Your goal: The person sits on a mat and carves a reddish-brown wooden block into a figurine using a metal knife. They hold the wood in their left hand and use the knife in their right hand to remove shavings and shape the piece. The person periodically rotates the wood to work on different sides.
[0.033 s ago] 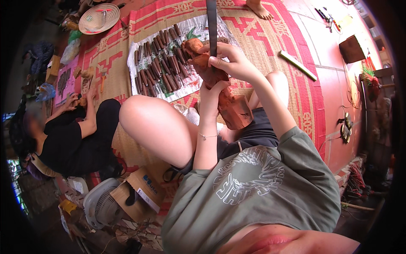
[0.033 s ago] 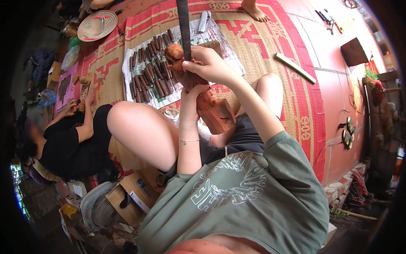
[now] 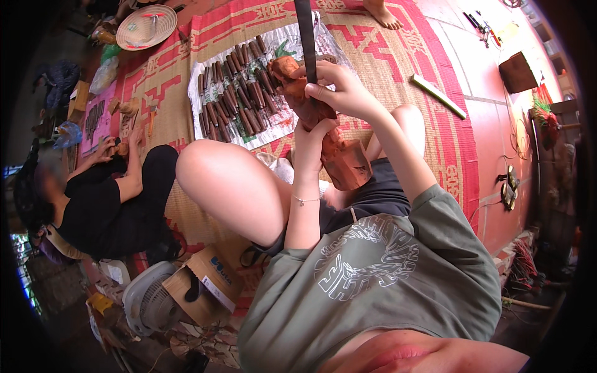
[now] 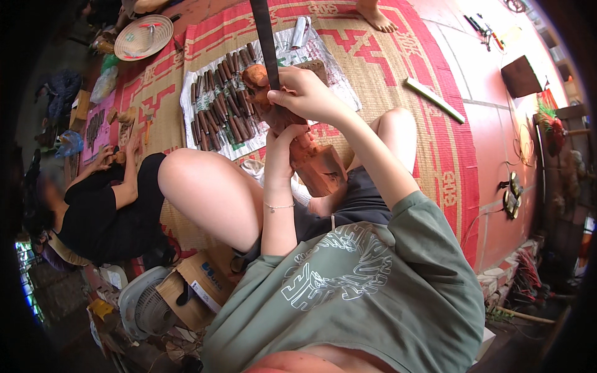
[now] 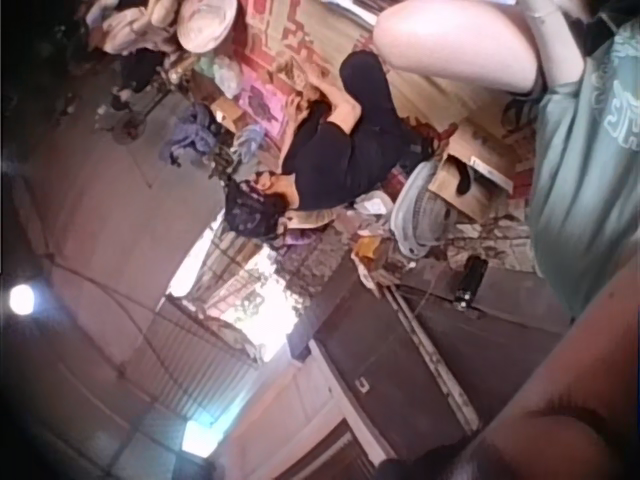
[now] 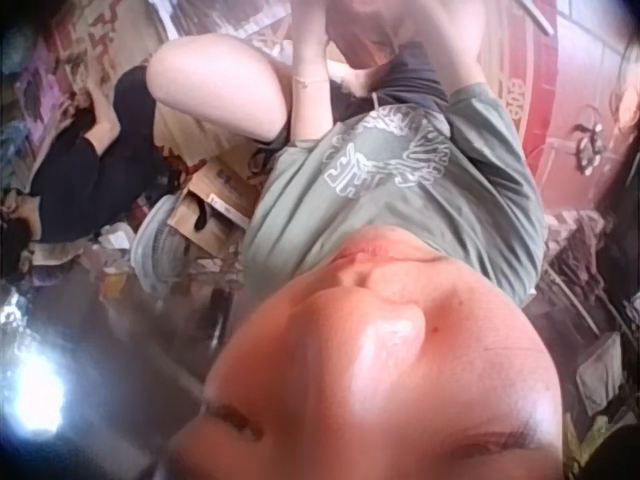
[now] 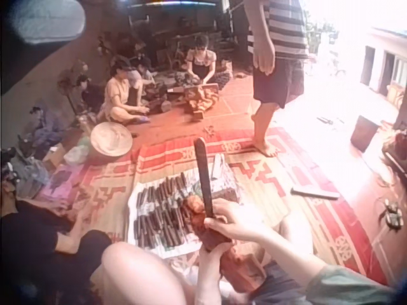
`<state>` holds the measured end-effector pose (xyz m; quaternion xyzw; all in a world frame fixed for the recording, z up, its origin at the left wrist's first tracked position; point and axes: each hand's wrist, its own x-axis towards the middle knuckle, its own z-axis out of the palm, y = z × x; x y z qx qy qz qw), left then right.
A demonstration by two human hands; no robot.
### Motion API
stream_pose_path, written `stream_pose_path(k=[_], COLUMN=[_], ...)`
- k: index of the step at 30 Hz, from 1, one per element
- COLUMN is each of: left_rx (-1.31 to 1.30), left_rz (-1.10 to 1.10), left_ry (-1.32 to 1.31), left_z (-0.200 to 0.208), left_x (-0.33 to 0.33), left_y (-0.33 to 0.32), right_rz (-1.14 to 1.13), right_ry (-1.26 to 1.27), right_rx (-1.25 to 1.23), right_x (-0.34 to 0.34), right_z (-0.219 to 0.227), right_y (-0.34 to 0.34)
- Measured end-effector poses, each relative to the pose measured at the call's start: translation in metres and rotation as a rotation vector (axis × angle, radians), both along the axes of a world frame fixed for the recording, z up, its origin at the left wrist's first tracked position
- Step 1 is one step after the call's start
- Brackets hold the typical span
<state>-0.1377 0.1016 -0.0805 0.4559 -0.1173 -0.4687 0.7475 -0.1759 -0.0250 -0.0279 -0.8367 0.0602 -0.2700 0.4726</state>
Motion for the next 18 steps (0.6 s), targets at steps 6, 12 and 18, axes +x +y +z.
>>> stream_pose_path(k=[6,12,18], left_rx=[0.012,0.084,0.058], left_rz=[-0.056,-0.116,-0.098], left_ry=[0.003,0.094,-0.060], left_z=[0.001,0.002,-0.005], left_x=[0.006,-0.007,-0.004], left_y=[0.005,0.003,0.000], right_rz=[-0.105,-0.242,0.048], right_ry=[-0.018,0.118,0.123], right_rx=[-0.220,-0.151,0.063], right_x=[0.014,0.015,0.000], right_z=[-0.002,-0.008,-0.001], right_y=[0.000,-0.013,-0.016])
